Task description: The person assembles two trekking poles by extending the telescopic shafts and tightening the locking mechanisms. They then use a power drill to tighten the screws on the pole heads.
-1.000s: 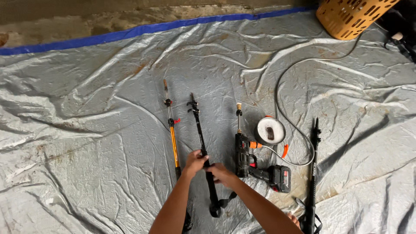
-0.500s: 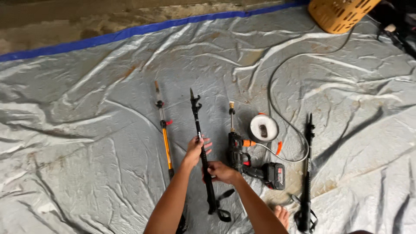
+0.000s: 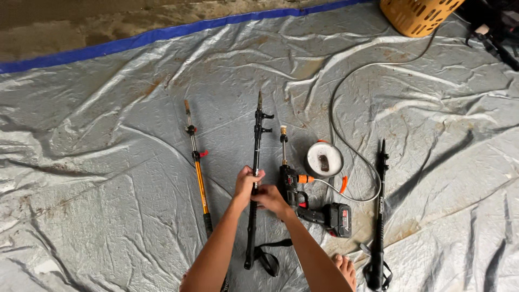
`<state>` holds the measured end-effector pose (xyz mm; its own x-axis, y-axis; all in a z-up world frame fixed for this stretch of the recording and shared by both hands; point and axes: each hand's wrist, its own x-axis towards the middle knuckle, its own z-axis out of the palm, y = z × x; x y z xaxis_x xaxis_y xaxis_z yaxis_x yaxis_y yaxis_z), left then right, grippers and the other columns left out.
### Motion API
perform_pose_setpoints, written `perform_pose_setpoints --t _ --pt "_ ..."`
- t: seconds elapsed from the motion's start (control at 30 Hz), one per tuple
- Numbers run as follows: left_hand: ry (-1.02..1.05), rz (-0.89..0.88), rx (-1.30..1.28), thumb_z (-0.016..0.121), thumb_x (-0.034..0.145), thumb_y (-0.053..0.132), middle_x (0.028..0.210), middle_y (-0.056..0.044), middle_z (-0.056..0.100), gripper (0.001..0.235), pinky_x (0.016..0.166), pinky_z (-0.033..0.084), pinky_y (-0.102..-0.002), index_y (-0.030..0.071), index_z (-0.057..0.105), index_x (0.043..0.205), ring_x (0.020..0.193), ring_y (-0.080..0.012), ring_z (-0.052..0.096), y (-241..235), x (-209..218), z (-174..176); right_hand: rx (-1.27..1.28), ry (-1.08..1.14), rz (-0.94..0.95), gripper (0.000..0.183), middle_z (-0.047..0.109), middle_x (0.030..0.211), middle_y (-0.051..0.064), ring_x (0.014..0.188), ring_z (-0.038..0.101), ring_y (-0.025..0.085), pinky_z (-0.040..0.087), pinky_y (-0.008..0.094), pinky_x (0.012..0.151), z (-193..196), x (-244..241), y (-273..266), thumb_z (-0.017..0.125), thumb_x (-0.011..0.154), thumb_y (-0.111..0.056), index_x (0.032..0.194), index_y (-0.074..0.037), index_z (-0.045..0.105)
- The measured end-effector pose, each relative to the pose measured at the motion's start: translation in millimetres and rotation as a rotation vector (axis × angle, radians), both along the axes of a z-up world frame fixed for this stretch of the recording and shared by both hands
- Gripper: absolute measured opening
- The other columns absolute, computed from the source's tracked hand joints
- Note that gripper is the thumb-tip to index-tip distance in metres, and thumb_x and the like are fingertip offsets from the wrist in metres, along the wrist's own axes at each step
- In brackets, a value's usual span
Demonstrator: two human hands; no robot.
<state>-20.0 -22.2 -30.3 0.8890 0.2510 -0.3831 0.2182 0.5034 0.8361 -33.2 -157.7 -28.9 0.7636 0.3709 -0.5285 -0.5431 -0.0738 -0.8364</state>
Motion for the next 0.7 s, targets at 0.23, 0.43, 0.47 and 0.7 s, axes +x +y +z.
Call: perform_pose_setpoints --t 0.23,0.43,0.47,0.7 --pt "-0.031 -0.033 0.232 0.066 0.069 -0.006 0.083 -0.012 0.071 0.023 0.068 0.049 -0.032 0.008 0.062 0.087 0.078 -0.0249 0.070 -0.8 -14.5 -19.3 -0.321 -0.413 -0.088 0.037 0.082 0.087 0.012 0.081 0.084 0.027 0.068 0.042 0.074 27.2 37.9 -12.6 0.087 0.071 -0.015 0.107 -0.012 0.085" --pt "-0.164 -0.147 0.142 0.083 0.066 -0.005 0.088 -0.014 0.079 0.034 0.072 0.056 -0.029 0.008 0.066 0.093 0.084 -0.0246 0.082 10.0 -26.0 -29.6 -0.136 -0.499 -0.119 0.050 0.076 0.104 0.021 0.093 0.076 0.029 0.060 0.048 0.087 49.8 42.6 -4.9 0.075 0.100 -0.023 0.143 0.002 0.069" --pt "-0.170 -0.236 0.220 0.088 0.060 -0.004 0.083 -0.011 0.073 0.037 0.068 0.054 -0.030 0.009 0.067 0.088 0.077 -0.0212 0.077 14.4 -25.3 -19.5 -0.180 -0.574 -0.111 0.041 0.077 0.102 0.023 0.093 0.077 0.033 0.061 0.049 0.086 33.2 49.5 -6.7 0.072 0.106 -0.023 0.138 0.002 0.071" --pt "-0.060 -0.379 0.657 0.083 0.082 0.036 0.072 -0.010 0.076 0.024 0.063 0.060 -0.036 0.013 0.081 0.075 0.064 -0.0230 0.073 34.7 0.3 17.2 -0.170 -0.596 -0.083 0.019 0.079 0.090 0.023 0.080 0.081 0.035 0.066 0.046 0.068 15.3 77.4 -15.3 0.069 0.110 -0.016 0.106 0.002 0.076"
